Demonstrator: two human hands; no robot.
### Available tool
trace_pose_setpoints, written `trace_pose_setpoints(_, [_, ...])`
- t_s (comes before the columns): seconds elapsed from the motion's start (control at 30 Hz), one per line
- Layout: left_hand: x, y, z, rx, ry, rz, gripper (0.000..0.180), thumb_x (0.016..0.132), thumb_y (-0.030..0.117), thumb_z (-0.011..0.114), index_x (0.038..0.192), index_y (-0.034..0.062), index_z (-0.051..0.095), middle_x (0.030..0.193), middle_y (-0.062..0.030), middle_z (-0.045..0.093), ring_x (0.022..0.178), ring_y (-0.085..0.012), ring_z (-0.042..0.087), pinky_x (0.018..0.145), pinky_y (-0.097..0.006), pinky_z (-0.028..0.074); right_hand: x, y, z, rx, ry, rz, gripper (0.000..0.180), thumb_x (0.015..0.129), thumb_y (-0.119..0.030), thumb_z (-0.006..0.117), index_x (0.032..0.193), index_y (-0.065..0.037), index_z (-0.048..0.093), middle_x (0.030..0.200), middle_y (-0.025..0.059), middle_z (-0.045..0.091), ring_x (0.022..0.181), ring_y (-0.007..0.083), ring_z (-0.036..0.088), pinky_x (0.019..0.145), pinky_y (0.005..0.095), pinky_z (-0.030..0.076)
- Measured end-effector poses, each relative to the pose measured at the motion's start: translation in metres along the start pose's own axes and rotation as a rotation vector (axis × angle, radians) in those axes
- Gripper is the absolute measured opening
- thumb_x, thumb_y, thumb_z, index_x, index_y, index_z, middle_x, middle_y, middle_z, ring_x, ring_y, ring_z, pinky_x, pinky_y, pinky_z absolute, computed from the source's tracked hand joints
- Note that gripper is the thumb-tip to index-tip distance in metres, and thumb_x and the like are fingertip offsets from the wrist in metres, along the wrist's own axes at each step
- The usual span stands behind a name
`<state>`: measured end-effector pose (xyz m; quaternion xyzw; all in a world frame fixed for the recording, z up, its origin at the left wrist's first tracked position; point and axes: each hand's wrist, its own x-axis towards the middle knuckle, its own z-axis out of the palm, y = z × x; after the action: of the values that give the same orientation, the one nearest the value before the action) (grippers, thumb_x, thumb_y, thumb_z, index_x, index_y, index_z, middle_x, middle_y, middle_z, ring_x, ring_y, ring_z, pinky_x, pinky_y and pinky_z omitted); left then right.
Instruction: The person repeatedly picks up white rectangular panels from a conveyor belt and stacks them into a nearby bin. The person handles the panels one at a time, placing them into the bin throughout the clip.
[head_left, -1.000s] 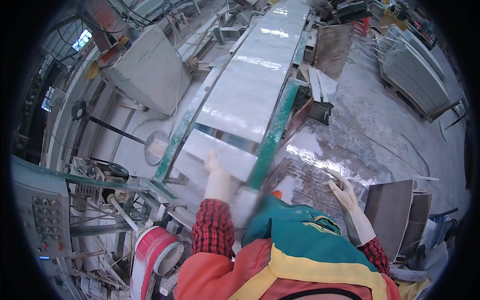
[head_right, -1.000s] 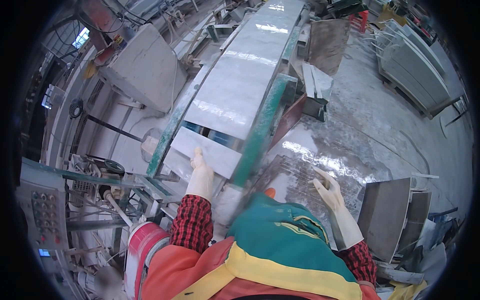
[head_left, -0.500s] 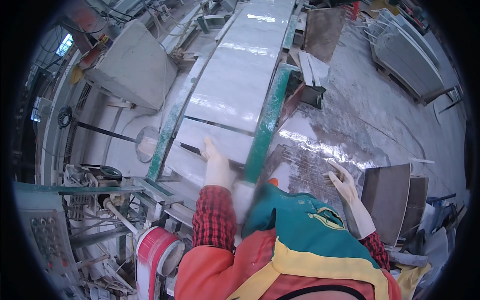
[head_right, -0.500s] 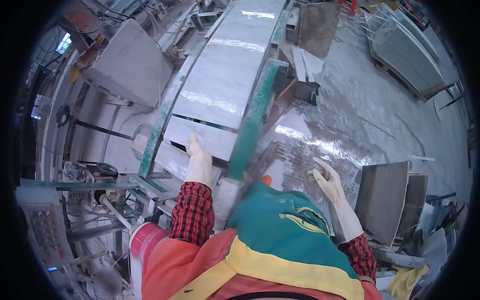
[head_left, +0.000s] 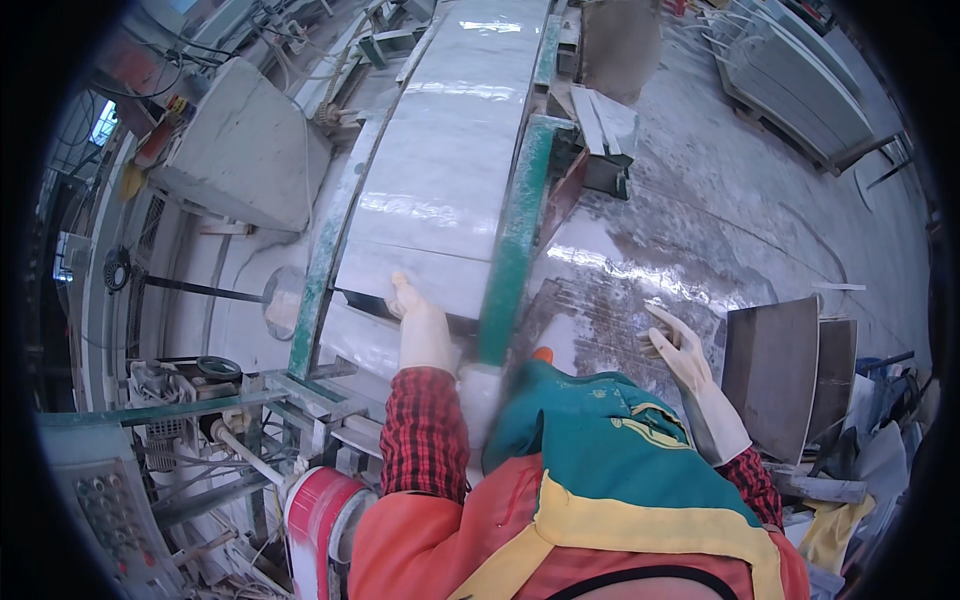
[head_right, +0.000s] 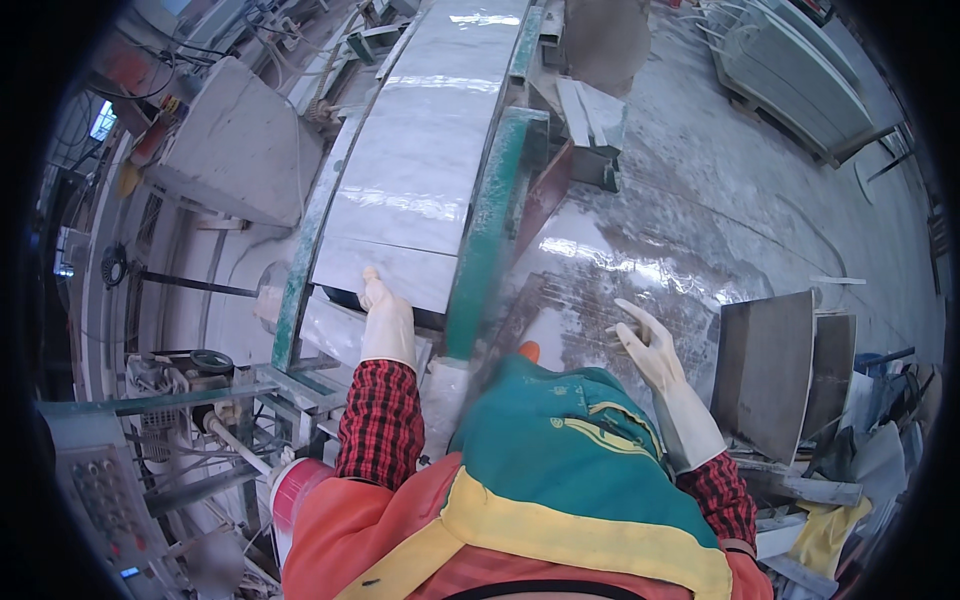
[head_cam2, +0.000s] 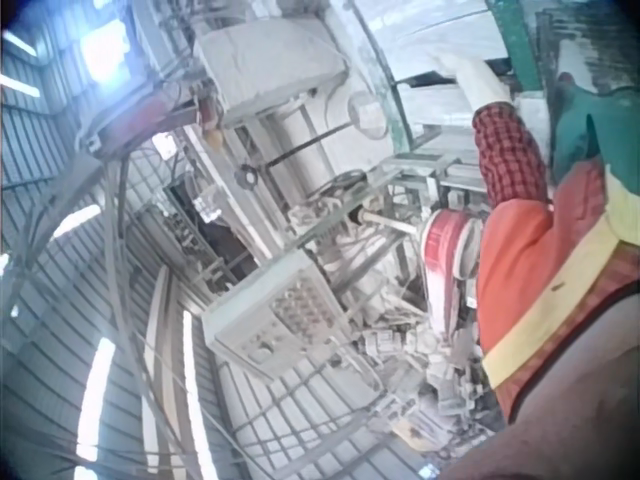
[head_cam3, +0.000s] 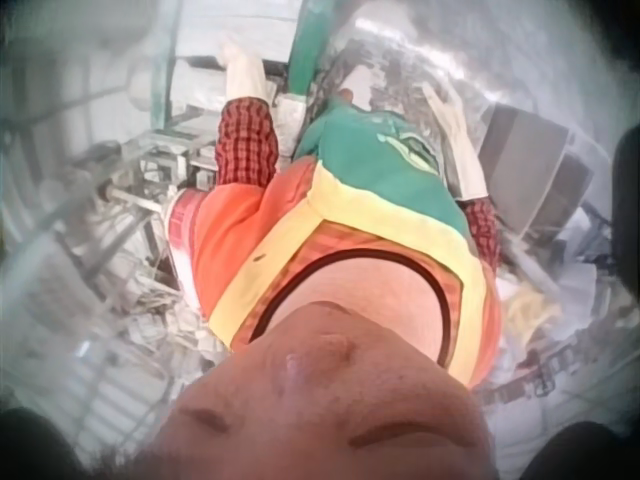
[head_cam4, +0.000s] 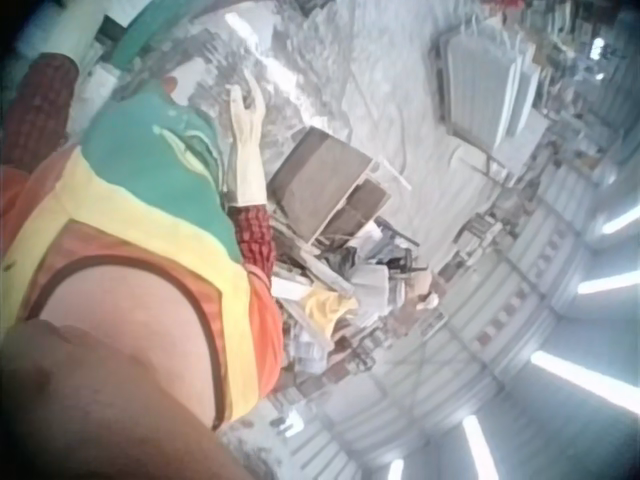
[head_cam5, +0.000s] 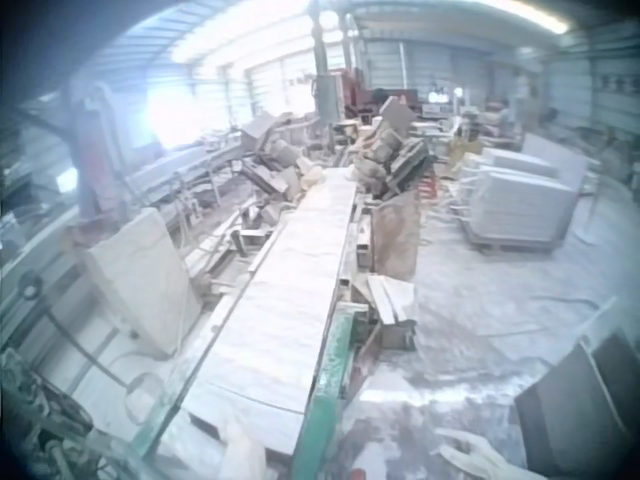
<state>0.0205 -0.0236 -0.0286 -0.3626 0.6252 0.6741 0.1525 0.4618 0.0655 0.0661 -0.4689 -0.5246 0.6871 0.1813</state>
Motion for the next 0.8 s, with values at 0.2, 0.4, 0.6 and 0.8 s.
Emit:
trace_pose_setpoints(0.2, [0.000,-0.003,0.004,-0.082,-0.071,0.022,0.063,0.084,0.034,0.075,0.136,0.0138,0.046,0.127,-0.0191,0.059,0.103,-0.0362,0.064,0.084,-0.054,0.057,-0.002,0.002,-0.002,-0.004,0.039,0.029,0.049,0.097,-0.015,0.059,0.144,-0.006,0.048,0.108,0.0143,0.068,0.091,0.0183,0.067,0.081,0.0301,0.056])
trace_pose_setpoints(0.4, [-0.013,0.005,0.005,-0.081,-0.083,-0.036,0.070,0.084,0.031,0.074,0.142,0.0134,0.040,0.133,-0.0189,0.055,0.107,-0.0380,0.062,0.086,-0.055,0.056,-0.001,0.001,0.000,0.001,0.068,-0.015,0.048,0.097,-0.015,0.059,0.143,-0.006,0.048,0.107,0.0133,0.068,0.088,0.0171,0.066,0.080,0.0290,0.055])
trace_pose_setpoints(0.6, [-0.025,0.011,0.007,-0.062,-0.071,-0.021,0.054,0.091,0.032,0.068,0.134,0.0050,0.048,0.130,-0.0168,0.060,0.107,-0.0361,0.064,0.090,-0.054,0.055,0.003,0.006,0.002,0.040,0.071,0.033,0.048,0.097,-0.013,0.057,0.143,-0.006,0.048,0.106,0.0136,0.069,0.092,0.0167,0.066,0.083,0.0297,0.054])
trace_pose_setpoints(0.8, [-0.014,0.006,0.010,-0.104,-0.131,-0.029,0.055,0.093,0.030,0.064,0.138,0.0075,0.043,0.134,-0.0169,0.057,0.111,-0.0367,0.062,0.092,-0.057,0.054,0.012,0.006,0.012,0.018,0.046,0.034,0.047,0.097,-0.014,0.057,0.142,-0.008,0.050,0.107,0.0142,0.069,0.094,0.0176,0.066,0.084,0.0305,0.054])
